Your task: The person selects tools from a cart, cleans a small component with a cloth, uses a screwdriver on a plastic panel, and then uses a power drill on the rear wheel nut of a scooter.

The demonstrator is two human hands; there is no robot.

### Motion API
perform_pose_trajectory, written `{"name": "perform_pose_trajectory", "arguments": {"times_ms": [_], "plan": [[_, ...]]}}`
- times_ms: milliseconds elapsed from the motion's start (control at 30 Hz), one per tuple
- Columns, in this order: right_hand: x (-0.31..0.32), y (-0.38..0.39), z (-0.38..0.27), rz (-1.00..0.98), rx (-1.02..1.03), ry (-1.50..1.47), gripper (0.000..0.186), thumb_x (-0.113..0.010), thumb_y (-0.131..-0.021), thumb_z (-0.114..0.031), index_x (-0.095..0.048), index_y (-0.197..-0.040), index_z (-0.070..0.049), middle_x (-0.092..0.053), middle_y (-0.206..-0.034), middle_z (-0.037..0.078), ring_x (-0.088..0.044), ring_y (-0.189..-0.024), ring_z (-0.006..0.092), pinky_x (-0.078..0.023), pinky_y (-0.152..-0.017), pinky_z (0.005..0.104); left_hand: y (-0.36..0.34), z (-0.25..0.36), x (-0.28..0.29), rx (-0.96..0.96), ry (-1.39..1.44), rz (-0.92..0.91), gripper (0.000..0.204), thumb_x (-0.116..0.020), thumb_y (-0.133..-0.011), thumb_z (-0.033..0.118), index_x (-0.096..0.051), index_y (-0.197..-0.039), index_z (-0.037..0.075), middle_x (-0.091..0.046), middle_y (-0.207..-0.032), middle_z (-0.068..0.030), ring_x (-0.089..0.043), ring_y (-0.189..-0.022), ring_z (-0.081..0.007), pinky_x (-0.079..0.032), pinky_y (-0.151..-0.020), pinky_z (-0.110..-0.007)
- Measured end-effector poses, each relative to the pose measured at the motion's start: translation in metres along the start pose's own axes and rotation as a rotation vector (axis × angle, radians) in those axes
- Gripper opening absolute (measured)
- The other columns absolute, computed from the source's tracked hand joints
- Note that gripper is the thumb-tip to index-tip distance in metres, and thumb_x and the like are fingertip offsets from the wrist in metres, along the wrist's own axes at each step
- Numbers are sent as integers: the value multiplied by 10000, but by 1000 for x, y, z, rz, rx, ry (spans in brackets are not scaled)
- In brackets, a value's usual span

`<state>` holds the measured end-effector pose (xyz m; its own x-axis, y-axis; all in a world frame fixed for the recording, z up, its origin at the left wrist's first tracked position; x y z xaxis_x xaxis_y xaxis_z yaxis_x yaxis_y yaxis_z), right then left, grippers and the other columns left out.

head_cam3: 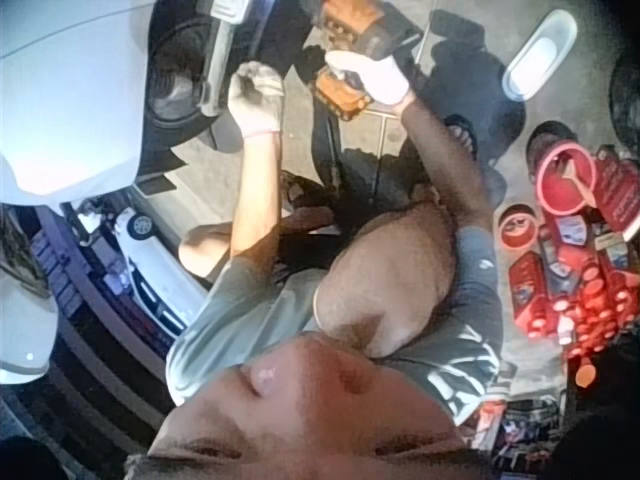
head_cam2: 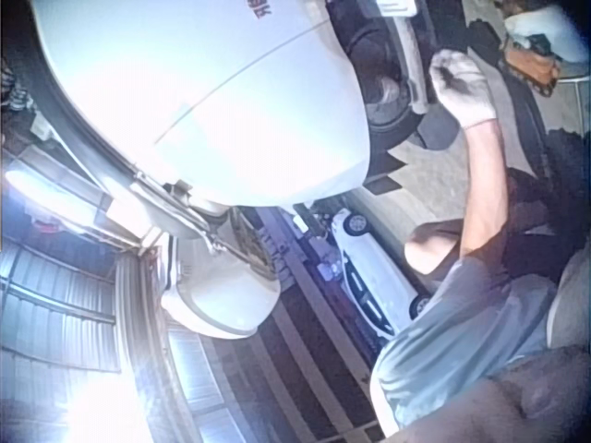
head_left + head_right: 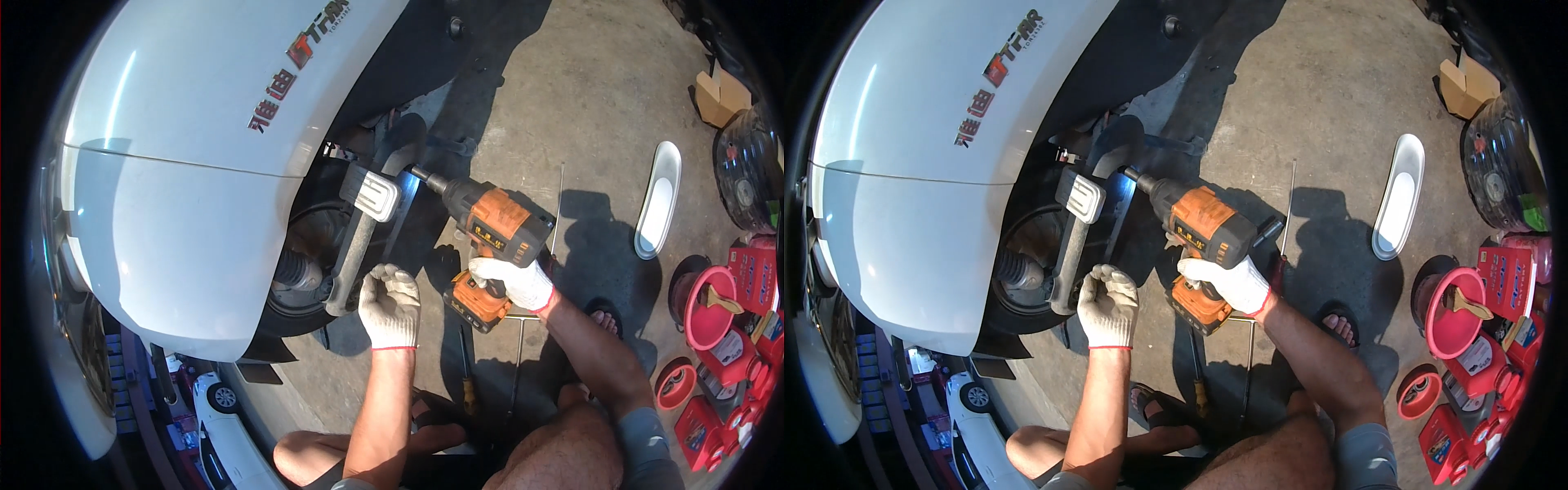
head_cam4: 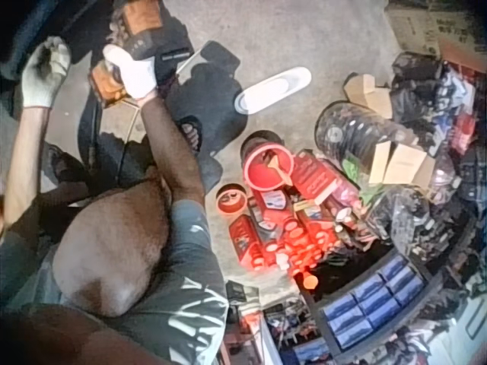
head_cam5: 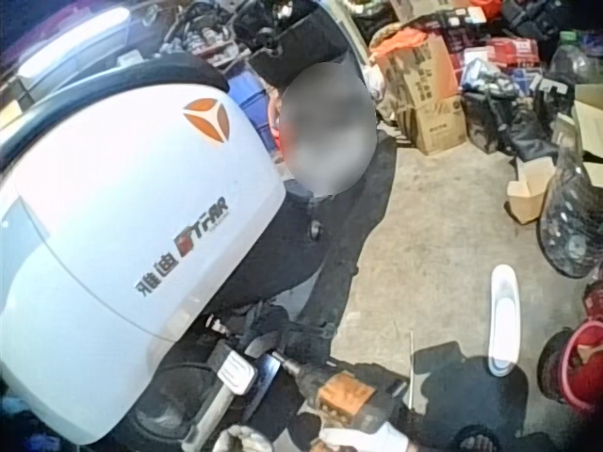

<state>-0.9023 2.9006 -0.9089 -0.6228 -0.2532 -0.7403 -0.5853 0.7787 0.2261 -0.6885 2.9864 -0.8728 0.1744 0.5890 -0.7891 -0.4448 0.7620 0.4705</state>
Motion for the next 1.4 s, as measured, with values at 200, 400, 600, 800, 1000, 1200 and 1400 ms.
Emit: {"name": "perform_pose_trajectory", "arguments": {"times_ms": [200,400,600,800,1000,1200,1400], "plan": [[0,-9,3,-114,-35,-232,449,-688,-844,-54,-552,-1270,-19,-609,-843,48,-601,-707,137,-510,-648,270,-3,-5,5,88,-285,-132,161,-556,-976,211,-614,-1008,64,-643,-1088,-90,-643,-1004,-238,-572,-845,-412],[-8,-9,6,-84,-31,-343,323,-676,-839,-18,-591,-1150,3,-617,-760,79,-603,-639,181,-507,-618,301,-29,-53,-62,169,-671,-253,380,-544,-1004,327,-549,-1269,55,-625,-1250,-151,-598,-1143,-263,-432,-1034,-405],[15,-16,22,-47,18,-116,228,-707,-860,-53,-614,-1067,-27,-640,-805,76,-629,-673,178,-510,-628,304,-51,-88,-112,224,-566,-282,303,-522,-1030,312,-586,-1139,37,-661,-1125,-126,-608,-1097,-272,-440,-1028,-415],[3,-16,30,-90,-103,-306,300,-682,-864,-40,-591,-1150,-21,-643,-812,76,-630,-680,189,-512,-631,312,-57,-90,-109,247,-485,-187,271,-538,-1028,314,-603,-1067,54,-672,-1072,-119,-641,-1012,-256,-512,-934,-388],[-13,-9,38,15,-112,-336,134,-641,-900,-48,-641,-1025,-1,-667,-816,103,-649,-709,196,-522,-656,301,-63,-90,-116,203,-638,-109,243,-617,-988,298,-629,-1000,56,-692,-945,-113,-679,-881,-245,-563,-845,-396],[-19,-15,46,-69,-66,-307,210,-636,-904,-38,-618,-1109,0,-663,-856,96,-644,-726,187,-515,-658,293,-78,-74,-92,275,-489,-354,274,-645,-952,353,-623,-1031,91,-676,-1017,-85,-654,-1021,-269,-543,-933,-403],[-14,-10,40,-38,-85,-380,254,-622,-912,-20,-582,-1163,-6,-654,-837,106,-635,-706,198,-503,-635,307,-64,-91,-113,228,-647,-133,265,-616,-986,351,-610,-1002,86,-683,-957,-122,-688,-924,-279,-597,-829,-413]]}}
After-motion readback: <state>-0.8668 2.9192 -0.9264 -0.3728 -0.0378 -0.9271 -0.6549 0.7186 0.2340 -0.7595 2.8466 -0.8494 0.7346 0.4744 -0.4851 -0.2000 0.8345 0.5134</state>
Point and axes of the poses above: each hand's wrist, its own y-axis away from the middle knuckle, its own x-axis out of the back of the hand, z = x × y, the point moved 1 cm from there along -y, towards the middle knuckle
